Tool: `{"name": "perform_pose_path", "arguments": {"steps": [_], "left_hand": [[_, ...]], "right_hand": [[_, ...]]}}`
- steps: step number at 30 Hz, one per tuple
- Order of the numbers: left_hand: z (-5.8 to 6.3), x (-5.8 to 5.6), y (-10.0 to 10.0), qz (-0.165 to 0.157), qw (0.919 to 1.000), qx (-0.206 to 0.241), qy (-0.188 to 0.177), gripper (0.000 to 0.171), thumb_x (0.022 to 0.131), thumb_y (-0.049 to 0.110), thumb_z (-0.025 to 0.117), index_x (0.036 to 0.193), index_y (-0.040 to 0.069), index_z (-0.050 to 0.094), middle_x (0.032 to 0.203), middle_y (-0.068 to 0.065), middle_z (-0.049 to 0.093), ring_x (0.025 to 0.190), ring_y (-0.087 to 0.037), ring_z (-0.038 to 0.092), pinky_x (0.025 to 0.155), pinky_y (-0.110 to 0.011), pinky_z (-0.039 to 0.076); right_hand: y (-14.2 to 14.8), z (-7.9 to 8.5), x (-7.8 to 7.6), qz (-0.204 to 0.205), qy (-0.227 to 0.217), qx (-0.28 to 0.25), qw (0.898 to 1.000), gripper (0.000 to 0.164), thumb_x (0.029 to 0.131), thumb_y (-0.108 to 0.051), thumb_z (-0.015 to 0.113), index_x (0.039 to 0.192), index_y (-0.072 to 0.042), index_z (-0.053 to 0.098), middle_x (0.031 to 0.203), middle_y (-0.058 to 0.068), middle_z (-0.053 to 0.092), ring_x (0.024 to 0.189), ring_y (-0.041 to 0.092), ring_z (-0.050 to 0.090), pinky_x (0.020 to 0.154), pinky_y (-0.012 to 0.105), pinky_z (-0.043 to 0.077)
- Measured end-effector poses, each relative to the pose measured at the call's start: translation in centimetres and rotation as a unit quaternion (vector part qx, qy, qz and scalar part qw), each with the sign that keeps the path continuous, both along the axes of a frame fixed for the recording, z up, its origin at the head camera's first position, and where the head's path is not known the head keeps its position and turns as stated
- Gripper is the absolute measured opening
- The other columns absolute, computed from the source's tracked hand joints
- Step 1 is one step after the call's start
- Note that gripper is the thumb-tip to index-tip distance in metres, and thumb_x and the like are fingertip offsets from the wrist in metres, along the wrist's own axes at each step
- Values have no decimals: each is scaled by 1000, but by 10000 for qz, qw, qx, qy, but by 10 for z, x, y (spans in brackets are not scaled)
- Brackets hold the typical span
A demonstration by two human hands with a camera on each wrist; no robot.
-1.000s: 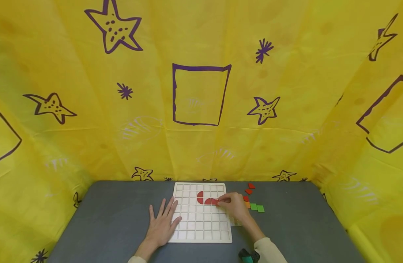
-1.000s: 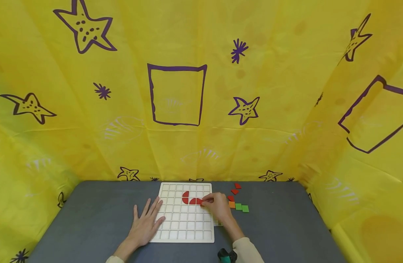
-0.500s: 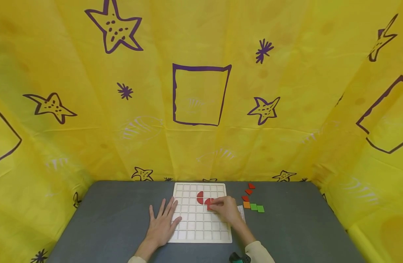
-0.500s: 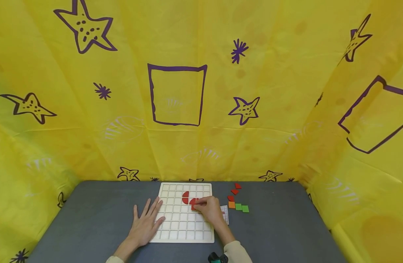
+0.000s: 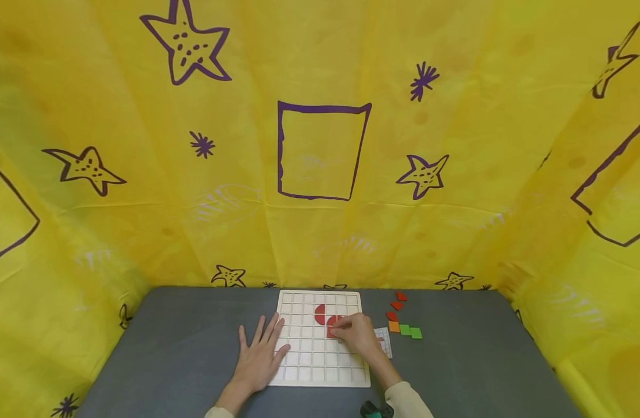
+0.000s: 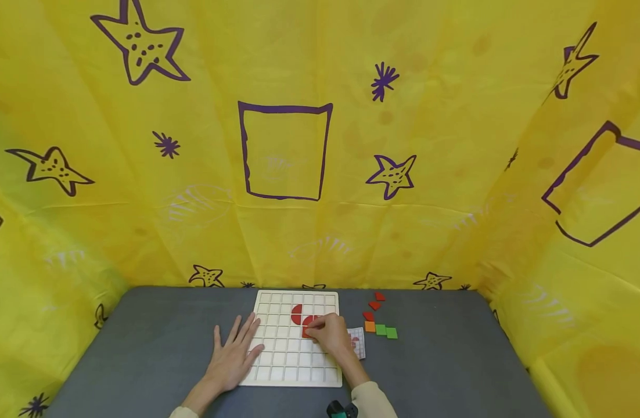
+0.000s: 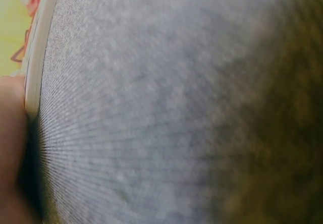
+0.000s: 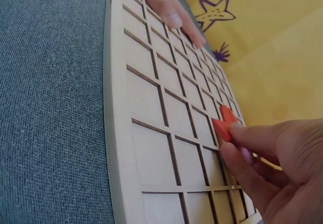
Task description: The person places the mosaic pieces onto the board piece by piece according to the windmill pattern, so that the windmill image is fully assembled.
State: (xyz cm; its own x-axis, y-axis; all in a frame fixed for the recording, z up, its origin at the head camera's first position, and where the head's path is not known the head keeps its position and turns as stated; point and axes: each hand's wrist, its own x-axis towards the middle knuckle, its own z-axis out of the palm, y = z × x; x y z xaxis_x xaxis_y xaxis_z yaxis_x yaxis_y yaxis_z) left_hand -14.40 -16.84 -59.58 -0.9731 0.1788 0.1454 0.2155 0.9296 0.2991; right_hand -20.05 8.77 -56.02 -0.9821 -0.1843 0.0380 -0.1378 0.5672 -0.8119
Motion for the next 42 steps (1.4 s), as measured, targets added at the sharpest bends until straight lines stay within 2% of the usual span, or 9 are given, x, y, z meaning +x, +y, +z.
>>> {"name": "perform_pose_path", "arguments": {"steps": [3, 8, 13, 17, 24, 30, 36, 42], "left_hand": [[-1, -1, 1, -6, 10000, -30, 3, 62, 101, 51, 43, 152, 16, 37, 160, -3, 29, 147, -36, 21, 107, -74, 1], [-1, -1, 0, -2, 10000, -18, 60, 62, 100, 50, 44, 152, 16, 38, 160, -4, 29, 146, -36, 22, 108, -73, 1], [-1, 0, 0, -14, 9999, 15, 164, 62, 100, 49, 46, 151, 15, 39, 159, -4, 31, 146, -37, 23, 107, -74, 1], [-1, -1, 0, -14, 10000, -40, 90, 63, 100, 51, 44, 152, 16, 38, 160, -4, 29, 146, -37, 22, 108, -73, 0], [-1, -2, 1, 25, 9999, -76, -80, 63, 101, 53, 41, 153, 17, 36, 161, -3, 27, 147, -35, 19, 108, -73, 0], [-1, -1, 1, 3, 10000, 29, -11, 63, 100, 51, 44, 152, 15, 37, 160, -4, 29, 147, -37, 20, 108, -73, -1], [0, 0, 1, 11, 10000, 96, -2, 62, 100, 50, 45, 151, 15, 38, 159, -5, 30, 146, -38, 21, 107, -74, -2], [-1, -1, 2, -2, 9999, 128, 44, 62, 100, 50, 45, 151, 15, 38, 160, -5, 29, 146, -38, 21, 108, -73, -1]], "right_hand": [[-2, 2, 1, -18, -131, 62, 9999, 7, 79, -10, 82, 81, -4, 79, 72, -2, 69, 62, 9, 59, 55, 23, 50], [-6, 4, 1, 4, -76, 203, 9998, 5, 79, -9, 81, 79, -5, 79, 69, -2, 68, 59, 7, 57, 53, 23, 50], [-9, 5, 2, -108, -150, 387, 9991, 5, 80, -10, 80, 78, -6, 78, 72, -4, 68, 64, 9, 57, 57, 25, 50], [-9, 5, 3, -164, -259, 525, 9981, 4, 81, -11, 79, 81, -7, 79, 75, -4, 68, 67, 11, 56, 59, 26, 50], [-6, 3, 1, 102, -62, 420, 9990, 5, 82, -8, 78, 79, -5, 78, 72, -3, 69, 61, 7, 58, 54, 23, 50], [-4, 4, -2, 194, -4, 396, 9990, 5, 82, -8, 79, 78, -5, 78, 71, -3, 69, 60, 7, 59, 54, 22, 50], [3, 12, -4, 265, 157, 445, 9985, 3, 82, -5, 78, 84, -5, 79, 79, -2, 71, 71, 11, 60, 64, 27, 53], [20, 24, -10, 109, 211, 476, 9986, 4, 83, -4, 75, 86, -4, 78, 80, 0, 71, 71, 13, 59, 64, 28, 52]]}}
